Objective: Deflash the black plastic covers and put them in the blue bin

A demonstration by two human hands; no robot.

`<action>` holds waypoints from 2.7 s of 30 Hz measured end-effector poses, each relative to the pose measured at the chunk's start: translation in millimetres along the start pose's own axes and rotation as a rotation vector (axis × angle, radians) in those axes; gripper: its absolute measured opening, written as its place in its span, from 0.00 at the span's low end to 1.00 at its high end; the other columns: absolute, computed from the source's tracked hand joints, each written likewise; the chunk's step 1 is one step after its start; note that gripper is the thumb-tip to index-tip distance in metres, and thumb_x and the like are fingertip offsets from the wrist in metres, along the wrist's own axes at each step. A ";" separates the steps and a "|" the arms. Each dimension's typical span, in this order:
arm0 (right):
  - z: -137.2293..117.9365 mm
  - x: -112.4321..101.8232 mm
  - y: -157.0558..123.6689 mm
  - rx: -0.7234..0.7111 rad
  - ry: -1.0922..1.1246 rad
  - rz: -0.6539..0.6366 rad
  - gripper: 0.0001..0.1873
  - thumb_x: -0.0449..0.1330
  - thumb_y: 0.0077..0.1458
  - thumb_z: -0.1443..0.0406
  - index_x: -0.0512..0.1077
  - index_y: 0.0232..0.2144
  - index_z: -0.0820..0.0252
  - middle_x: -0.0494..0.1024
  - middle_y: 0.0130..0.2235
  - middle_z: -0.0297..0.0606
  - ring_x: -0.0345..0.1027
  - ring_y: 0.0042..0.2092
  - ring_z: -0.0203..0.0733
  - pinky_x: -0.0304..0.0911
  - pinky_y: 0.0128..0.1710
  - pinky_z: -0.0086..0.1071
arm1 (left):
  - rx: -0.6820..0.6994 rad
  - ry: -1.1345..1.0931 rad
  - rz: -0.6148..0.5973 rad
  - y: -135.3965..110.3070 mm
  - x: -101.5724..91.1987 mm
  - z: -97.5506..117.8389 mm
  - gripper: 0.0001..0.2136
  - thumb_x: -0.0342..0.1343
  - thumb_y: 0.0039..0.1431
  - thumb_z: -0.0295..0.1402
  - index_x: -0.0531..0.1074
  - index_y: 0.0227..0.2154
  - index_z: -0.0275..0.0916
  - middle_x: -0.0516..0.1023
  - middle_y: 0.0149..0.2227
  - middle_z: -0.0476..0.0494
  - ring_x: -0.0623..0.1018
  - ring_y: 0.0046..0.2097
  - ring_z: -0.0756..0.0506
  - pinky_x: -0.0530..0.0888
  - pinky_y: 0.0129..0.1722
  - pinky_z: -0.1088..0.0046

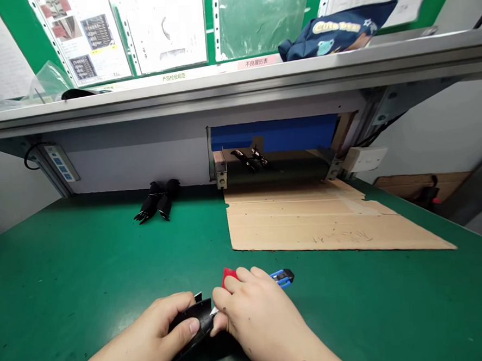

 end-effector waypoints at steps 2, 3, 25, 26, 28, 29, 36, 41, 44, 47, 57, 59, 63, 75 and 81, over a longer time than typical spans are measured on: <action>1.8 1.6 -1.9 -0.012 0.177 -0.060 0.18 0.58 0.65 0.55 0.63 0.25 0.57 0.70 0.27 0.31 0.59 0.29 0.42 0.47 0.30 0.34 | 0.014 0.017 0.008 0.3 -0.8 2.2 0.11 0.48 0.62 0.39 0.72 0.38 0.41 0.73 0.38 0.46 0.69 0.40 0.44 0.62 0.39 0.72; 2.0 1.2 -3.1 -0.027 0.298 -0.090 0.22 0.52 0.68 0.51 0.63 0.25 0.57 0.69 0.26 0.31 0.60 0.28 0.41 0.49 0.29 0.33 | 0.023 0.017 0.006 0.1 -0.7 3.6 0.11 0.48 0.62 0.39 0.72 0.38 0.41 0.73 0.38 0.46 0.69 0.40 0.44 0.62 0.38 0.72; 15.1 -13.1 -7.6 0.062 0.606 0.023 0.20 0.37 0.72 0.54 0.66 0.42 0.51 0.67 0.36 0.34 0.61 0.37 0.44 0.58 0.38 0.36 | 0.115 -0.453 -0.053 -0.5 -0.1 16.2 0.15 0.52 0.60 0.46 0.63 0.32 0.38 0.64 0.31 0.50 0.62 0.35 0.49 0.62 0.37 0.75; 15.3 -12.1 -7.6 0.062 0.587 0.023 0.20 0.36 0.72 0.54 0.65 0.42 0.51 0.66 0.35 0.34 0.60 0.36 0.44 0.58 0.36 0.36 | 0.116 -0.470 -0.056 0.1 0.4 15.9 0.15 0.52 0.60 0.46 0.63 0.32 0.38 0.64 0.31 0.50 0.63 0.34 0.49 0.62 0.36 0.75; 14.7 -13.0 -7.5 0.051 0.531 0.052 0.22 0.35 0.72 0.53 0.65 0.43 0.52 0.66 0.35 0.35 0.59 0.35 0.45 0.57 0.35 0.36 | 0.108 -0.543 -0.086 1.4 3.7 14.5 0.15 0.52 0.60 0.47 0.63 0.32 0.38 0.66 0.28 0.50 0.64 0.31 0.50 0.62 0.34 0.75; 13.5 -14.8 -7.5 0.041 0.492 0.082 0.23 0.34 0.71 0.52 0.65 0.44 0.53 0.66 0.36 0.36 0.59 0.35 0.46 0.57 0.36 0.37 | 0.100 -0.597 -0.114 2.0 6.4 13.5 0.15 0.52 0.60 0.47 0.63 0.33 0.38 0.67 0.25 0.50 0.65 0.28 0.51 0.62 0.32 0.76; -1.2 -20.2 -3.1 0.049 0.123 0.142 0.13 0.58 0.64 0.53 0.66 0.39 0.56 0.65 0.34 0.36 0.57 0.34 0.47 0.50 0.32 0.36 | 0.095 -0.903 -0.253 4.1 17.7 5.8 0.11 0.51 0.62 0.39 0.65 0.36 0.34 0.71 0.32 0.44 0.62 0.19 0.57 0.58 0.21 0.78; -2.7 -24.4 -2.2 0.076 -0.037 0.167 0.18 0.69 0.53 0.54 0.66 0.31 0.58 0.64 0.31 0.34 0.56 0.32 0.45 0.46 0.31 0.35 | 0.118 -0.882 -0.283 0.6 15.9 7.7 0.11 0.51 0.63 0.38 0.66 0.38 0.33 0.71 0.37 0.41 0.63 0.21 0.58 0.57 0.22 0.78; -4.6 -25.3 -2.9 0.054 -0.063 0.191 0.17 0.70 0.53 0.57 0.65 0.28 0.57 0.65 0.30 0.33 0.55 0.31 0.44 0.44 0.31 0.35 | 0.124 -0.806 -0.274 -2.3 13.2 11.7 0.11 0.51 0.63 0.39 0.66 0.37 0.34 0.70 0.36 0.43 0.62 0.21 0.57 0.55 0.21 0.78; -5.9 -23.4 -3.5 0.041 -0.072 0.194 0.14 0.69 0.51 0.64 0.65 0.28 0.57 0.67 0.30 0.33 0.55 0.31 0.44 0.42 0.30 0.36 | 0.110 -0.689 -0.243 -5.6 11.0 14.3 0.12 0.51 0.62 0.41 0.66 0.36 0.35 0.69 0.35 0.45 0.61 0.22 0.56 0.55 0.23 0.77; -11.7 -23.2 -4.8 -0.004 -0.064 0.258 0.12 0.63 0.46 0.74 0.63 0.25 0.56 0.67 0.27 0.32 0.55 0.30 0.43 0.42 0.30 0.36 | 0.023 -0.118 -0.186 -11.1 4.3 14.6 0.11 0.46 0.64 0.42 0.61 0.32 0.40 0.63 0.32 0.52 0.63 0.33 0.50 0.64 0.35 0.76; -14.7 -21.9 -4.7 -0.015 -0.055 0.252 0.12 0.63 0.45 0.75 0.63 0.25 0.56 0.67 0.26 0.31 0.55 0.30 0.43 0.41 0.30 0.36 | 0.062 0.025 -0.155 -10.4 0.8 19.8 0.07 0.46 0.64 0.37 0.61 0.31 0.41 0.66 0.35 0.51 0.65 0.39 0.49 0.63 0.42 0.75; -15.1 -14.7 -3.7 -0.027 -0.010 0.198 0.13 0.63 0.49 0.73 0.63 0.25 0.57 0.67 0.26 0.31 0.56 0.30 0.43 0.40 0.30 0.36 | 0.129 0.116 -0.153 -10.7 1.2 24.2 0.03 0.46 0.62 0.29 0.60 0.32 0.42 0.67 0.36 0.52 0.66 0.41 0.49 0.62 0.44 0.76; 14.2 -33.0 -4.1 0.018 0.668 0.140 0.25 0.44 0.68 0.45 0.62 0.31 0.56 0.66 0.31 0.31 0.59 0.33 0.40 0.52 0.33 0.30 | 0.461 0.094 -0.059 -11.0 0.0 29.4 0.09 0.46 0.57 0.20 0.57 0.32 0.43 0.65 0.36 0.51 0.65 0.36 0.50 0.62 0.36 0.76; 17.0 -30.7 -5.1 0.012 0.609 0.282 0.19 0.47 0.71 0.56 0.63 0.29 0.57 0.64 0.27 0.30 0.57 0.30 0.38 0.49 0.31 0.30 | 0.468 0.042 -0.078 -10.0 0.8 31.3 0.08 0.46 0.56 0.21 0.56 0.31 0.42 0.64 0.35 0.50 0.64 0.35 0.49 0.62 0.35 0.75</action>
Point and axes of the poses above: each hand's wrist, its own y-axis towards the middle knuckle, its own x-axis out of the palm, z = x × y, the point moved 7 cm from there along y, towards the middle knuckle
